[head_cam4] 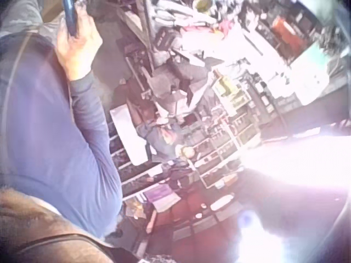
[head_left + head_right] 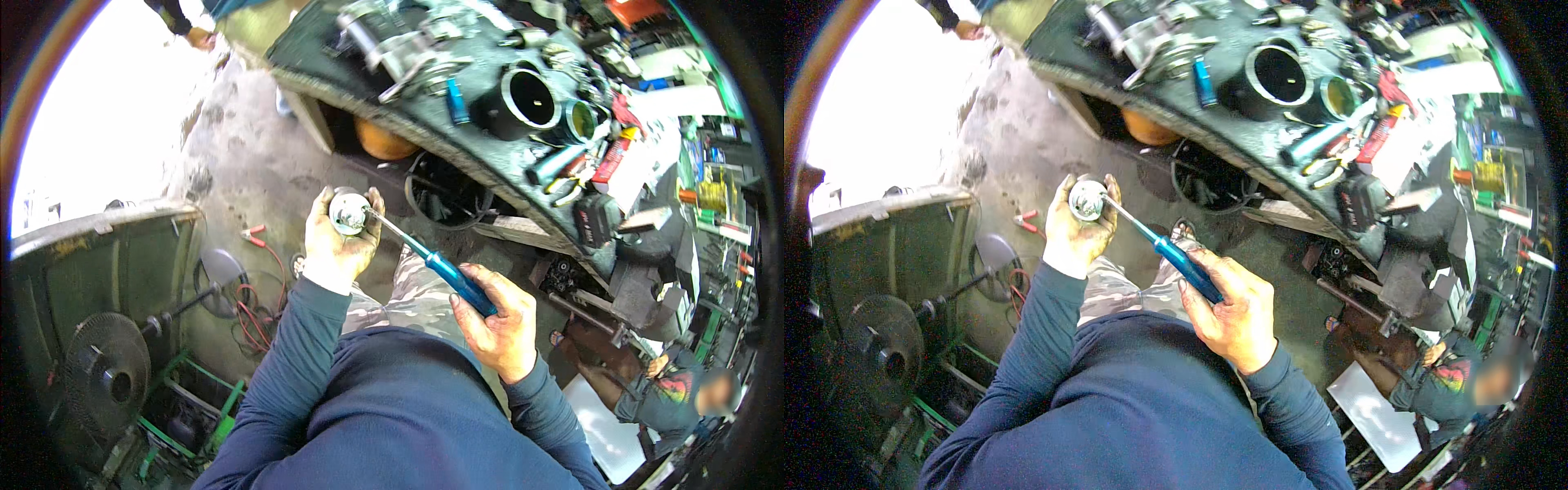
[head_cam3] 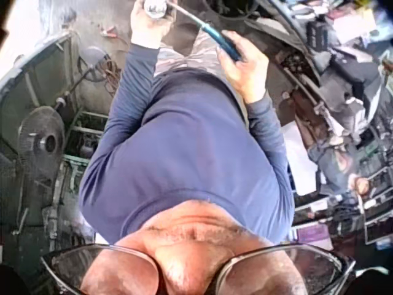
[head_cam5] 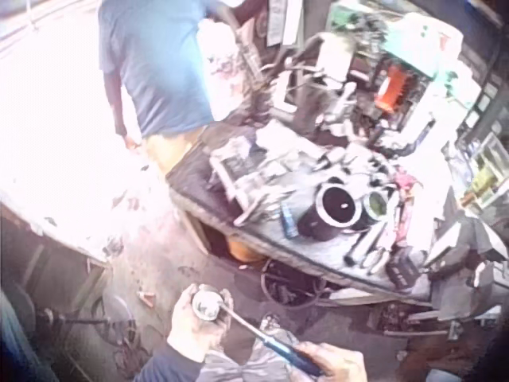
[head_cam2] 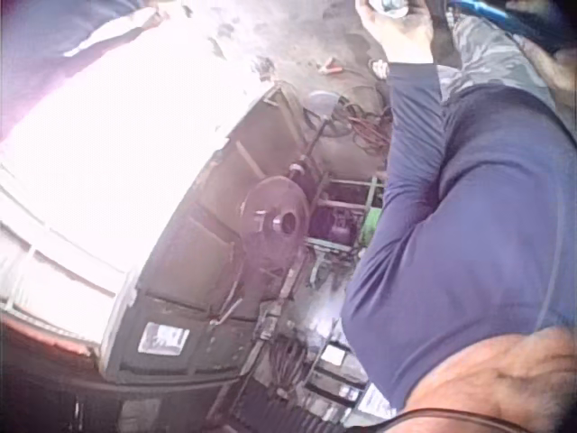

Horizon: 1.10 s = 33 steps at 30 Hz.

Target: The person assembles a cylindrical mechanical component on a workbench. They insert small metal pins into the housing, apply grease from a container, and use a screwdriver to tighten or adjust internal parts. The person handles the component repeatedly, rotating it to access different sides.

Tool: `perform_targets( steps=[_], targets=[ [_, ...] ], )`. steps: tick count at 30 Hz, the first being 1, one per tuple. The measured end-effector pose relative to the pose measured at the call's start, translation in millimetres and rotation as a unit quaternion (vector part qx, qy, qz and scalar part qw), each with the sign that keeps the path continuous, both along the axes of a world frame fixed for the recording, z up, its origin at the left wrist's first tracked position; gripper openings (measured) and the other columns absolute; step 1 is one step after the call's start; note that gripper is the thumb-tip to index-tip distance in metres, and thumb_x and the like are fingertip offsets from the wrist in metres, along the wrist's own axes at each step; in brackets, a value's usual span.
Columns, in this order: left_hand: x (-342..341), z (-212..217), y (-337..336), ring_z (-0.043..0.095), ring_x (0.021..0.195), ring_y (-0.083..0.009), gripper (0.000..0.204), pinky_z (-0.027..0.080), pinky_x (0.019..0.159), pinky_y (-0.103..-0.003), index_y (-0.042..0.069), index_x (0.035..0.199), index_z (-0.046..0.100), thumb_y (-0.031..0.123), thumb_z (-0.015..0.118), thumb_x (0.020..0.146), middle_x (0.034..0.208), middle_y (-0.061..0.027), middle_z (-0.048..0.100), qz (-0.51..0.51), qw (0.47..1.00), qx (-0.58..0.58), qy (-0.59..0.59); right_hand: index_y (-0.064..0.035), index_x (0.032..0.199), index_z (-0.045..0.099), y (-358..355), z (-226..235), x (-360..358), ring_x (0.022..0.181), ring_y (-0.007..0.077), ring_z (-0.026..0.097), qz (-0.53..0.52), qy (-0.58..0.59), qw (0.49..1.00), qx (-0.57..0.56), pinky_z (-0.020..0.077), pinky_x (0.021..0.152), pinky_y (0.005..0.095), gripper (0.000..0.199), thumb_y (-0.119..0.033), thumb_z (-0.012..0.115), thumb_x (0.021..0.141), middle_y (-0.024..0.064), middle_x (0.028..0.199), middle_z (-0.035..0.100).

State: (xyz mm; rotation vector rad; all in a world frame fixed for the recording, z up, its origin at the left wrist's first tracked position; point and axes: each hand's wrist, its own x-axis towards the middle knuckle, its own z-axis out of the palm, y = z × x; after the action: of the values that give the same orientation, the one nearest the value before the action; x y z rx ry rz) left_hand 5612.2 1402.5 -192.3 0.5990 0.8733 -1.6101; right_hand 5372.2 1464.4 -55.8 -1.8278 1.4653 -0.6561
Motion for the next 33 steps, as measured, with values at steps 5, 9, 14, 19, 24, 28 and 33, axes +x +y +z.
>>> perform_targets(
  steps=[5,9,14,19,24,28,33],
  targets=[
    [-71.0,24.7,-32.1,0.069,0.095,-0.0387,0.035,0.062,0.086,-0.050,-0.003,0.110,0.053,0.031,0.058,0.101,0.102,-0.0251,0.065,-0.046,0.999,-0.002,-0.016,0.0012,0.116,0.070,-7.4,22.3,-64.8,0.082,0.0321,0.073,-0.033,0.038,0.998,-0.024,0.0574,0.076,0.0353,0.037,-0.009,0.078,0.081,0.0201,0.098,0.073],
    [-102.7,40.2,-51.3,0.069,0.095,-0.0388,0.036,0.062,0.087,-0.051,-0.003,0.113,0.052,0.031,0.057,0.101,0.107,-0.0270,0.063,-0.086,0.995,-0.048,-0.033,0.0011,0.116,0.071,-11.3,34.2,-90.4,0.086,0.0329,0.074,-0.070,0.052,0.996,-0.033,0.0579,0.077,0.0356,0.036,-0.011,0.077,0.082,0.0201,0.101,0.074],
    [-119.9,51.1,-72.7,0.068,0.093,-0.0382,0.039,0.062,0.087,-0.051,-0.002,0.116,0.050,0.033,0.058,0.101,0.104,-0.0240,0.062,-0.135,0.984,-0.087,-0.081,0.0014,0.116,0.071,-15.4,41.1,-94.7,0.088,0.0336,0.075,-0.114,0.061,0.991,-0.028,0.0583,0.079,0.0359,0.036,-0.012,0.076,0.083,0.0206,0.103,0.074],
    [-119.6,54.4,-94.0,0.067,0.095,-0.0362,0.034,0.060,0.090,-0.049,-0.003,0.113,0.054,0.030,0.056,0.103,0.102,-0.0212,0.065,-0.182,0.974,-0.077,-0.108,0.0023,0.115,0.071,-22.0,38.8,-75.4,0.093,0.0346,0.075,-0.163,0.054,0.985,-0.029,0.0583,0.083,0.0361,0.035,-0.012,0.076,0.083,0.0216,0.106,0.074],
    [-113.9,52.5,-115.0,0.068,0.092,-0.0351,0.035,0.061,0.088,-0.049,-0.002,0.113,0.053,0.029,0.061,0.100,0.101,-0.0202,0.064,-0.236,0.961,-0.066,-0.129,-0.0008,0.114,0.072,-31.4,31.8,-48.8,0.082,0.0366,0.073,-0.218,0.056,0.972,-0.065,0.0578,0.074,0.0400,0.035,-0.018,0.075,0.084,0.0203,0.097,0.074],
    [-117.7,48.7,-128.2,0.068,0.090,-0.0344,0.038,0.061,0.086,-0.049,-0.001,0.114,0.051,0.029,0.066,0.096,0.101,-0.0191,0.063,-0.270,0.946,-0.074,-0.162,0.0027,0.116,0.071,-33.6,33.8,-39.7,0.093,0.0362,0.074,-0.260,0.037,0.965,0.011,0.0578,0.083,0.0375,0.036,-0.015,0.074,0.085,0.0235,0.104,0.074],
    [-138.2,43.4,-138.2,0.065,0.090,-0.0318,0.037,0.059,0.086,-0.048,0.005,0.117,0.049,0.025,0.069,0.094,0.103,-0.0152,0.058,-0.302,0.926,-0.104,-0.200,0.0026,0.117,0.070,-38.8,29.9,-56.7,0.084,0.0299,0.075,-0.307,-0.017,0.943,0.129,0.0570,0.077,0.0369,0.036,-0.020,0.071,0.089,0.0231,0.098,0.074]
  ],
)
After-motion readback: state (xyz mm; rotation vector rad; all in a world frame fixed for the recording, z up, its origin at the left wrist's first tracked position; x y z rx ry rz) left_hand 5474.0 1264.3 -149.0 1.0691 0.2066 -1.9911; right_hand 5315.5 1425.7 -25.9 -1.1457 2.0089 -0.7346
